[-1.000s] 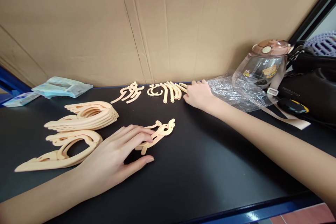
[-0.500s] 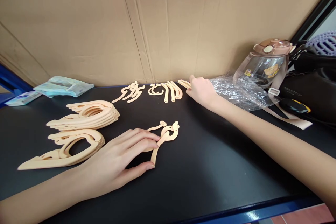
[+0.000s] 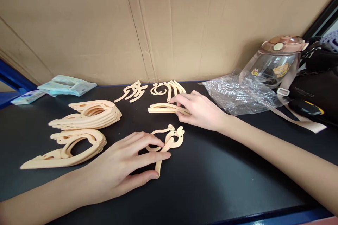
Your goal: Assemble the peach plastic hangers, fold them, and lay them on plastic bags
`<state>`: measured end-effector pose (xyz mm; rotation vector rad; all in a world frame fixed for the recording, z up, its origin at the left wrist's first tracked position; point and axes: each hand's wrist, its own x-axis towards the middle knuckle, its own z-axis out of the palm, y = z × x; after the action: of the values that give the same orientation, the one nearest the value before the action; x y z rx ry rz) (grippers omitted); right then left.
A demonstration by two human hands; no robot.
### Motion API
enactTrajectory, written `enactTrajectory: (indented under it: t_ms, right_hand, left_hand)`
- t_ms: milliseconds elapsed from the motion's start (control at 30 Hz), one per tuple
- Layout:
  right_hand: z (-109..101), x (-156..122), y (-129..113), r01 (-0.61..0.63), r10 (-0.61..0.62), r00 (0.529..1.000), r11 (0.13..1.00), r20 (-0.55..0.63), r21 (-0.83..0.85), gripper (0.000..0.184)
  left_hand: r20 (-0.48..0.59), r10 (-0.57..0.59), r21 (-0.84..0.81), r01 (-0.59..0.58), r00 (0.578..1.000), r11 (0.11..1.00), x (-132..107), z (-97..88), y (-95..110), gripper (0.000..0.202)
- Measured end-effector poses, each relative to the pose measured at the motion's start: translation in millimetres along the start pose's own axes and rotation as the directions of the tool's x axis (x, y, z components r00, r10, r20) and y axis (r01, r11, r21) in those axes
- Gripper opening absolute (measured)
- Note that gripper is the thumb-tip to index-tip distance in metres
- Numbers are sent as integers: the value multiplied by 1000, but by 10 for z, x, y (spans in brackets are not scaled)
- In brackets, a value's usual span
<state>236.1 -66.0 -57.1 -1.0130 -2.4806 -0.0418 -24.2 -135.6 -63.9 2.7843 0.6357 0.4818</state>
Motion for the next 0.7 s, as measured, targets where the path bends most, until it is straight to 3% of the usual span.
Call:
enactTrajectory:
  t_ms: [367, 467, 600, 700]
  right_hand:
    - [113, -26, 38, 41, -43, 998, 998, 49, 38, 21]
    - [121, -22, 29, 52, -53, 997, 998, 49, 27, 20]
    - [68, -26, 41, 62, -63, 997, 998, 36, 15, 22]
    - [-3, -50, 74, 39, -39, 999, 999, 32, 2, 24]
  left_hand:
    - [58, 55, -55, -51, 997, 997, 38, -82, 7, 28]
    - [-9, 32, -67, -32, 999, 997, 35, -97, 11, 26]
    - [-138, -81, 155, 103, 987, 983, 28, -103, -51, 26]
    - [-161, -139, 314, 184, 977, 931, 28, -97, -123, 34]
